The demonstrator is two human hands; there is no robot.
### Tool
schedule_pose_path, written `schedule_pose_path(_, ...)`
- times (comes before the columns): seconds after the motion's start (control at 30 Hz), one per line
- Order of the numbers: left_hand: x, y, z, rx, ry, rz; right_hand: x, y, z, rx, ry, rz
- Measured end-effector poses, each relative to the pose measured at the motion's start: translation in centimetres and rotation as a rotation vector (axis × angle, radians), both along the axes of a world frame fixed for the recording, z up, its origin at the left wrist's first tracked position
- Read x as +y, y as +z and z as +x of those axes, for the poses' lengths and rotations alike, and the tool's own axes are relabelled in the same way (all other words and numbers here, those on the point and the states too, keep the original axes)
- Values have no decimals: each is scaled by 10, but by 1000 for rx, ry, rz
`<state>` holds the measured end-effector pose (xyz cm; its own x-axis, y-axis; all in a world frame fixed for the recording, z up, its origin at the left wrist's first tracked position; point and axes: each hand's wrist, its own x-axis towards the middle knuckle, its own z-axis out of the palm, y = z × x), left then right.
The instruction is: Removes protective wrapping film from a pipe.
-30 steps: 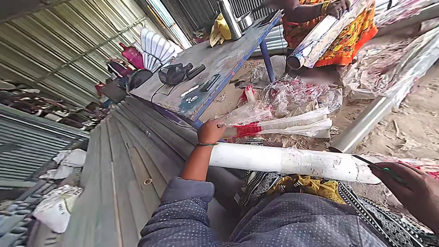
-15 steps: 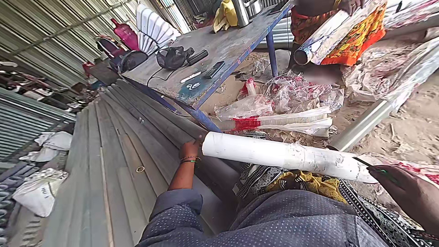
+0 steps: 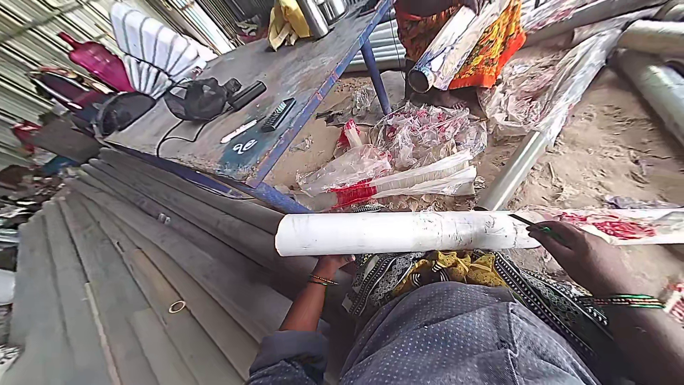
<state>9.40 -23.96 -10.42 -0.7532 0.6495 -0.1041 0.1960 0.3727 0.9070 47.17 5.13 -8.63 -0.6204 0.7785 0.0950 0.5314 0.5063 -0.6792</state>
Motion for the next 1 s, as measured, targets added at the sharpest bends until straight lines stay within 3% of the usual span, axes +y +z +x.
schedule_pose_path(0.23,49,50,9,105,24,539,13,4,21,196,-200,-79)
schedule_pose_path(0.33,86,84,10,209,-127,751,20,19,31,452,-402,-118)
schedule_pose_path(0.47,144,139,45,231,-474,1083,33,30,51,901,-532,-181)
schedule_pose_path(0.53,170,161,73,108,-705,1328,35,34,60,1011,-640,-226)
schedule_pose_path(0.57,180,166,82,-74,-862,1448,35,35,64,1055,-697,-265)
schedule_pose_path(0.63,199,168,87,-286,-972,1613,35,31,70,1102,-793,-337)
schedule_pose_path(0.73,224,159,78,-370,-761,1716,34,17,79,1072,-868,-385)
schedule_pose_path(0.83,230,158,85,-122,-140,1759,36,4,79,1010,-912,-418)
schedule_pose_path(0.9,236,162,83,12,155,1650,41,-4,76,979,-935,-452)
schedule_pose_path(1.0,240,168,81,-115,350,1393,47,-14,70,964,-933,-498)
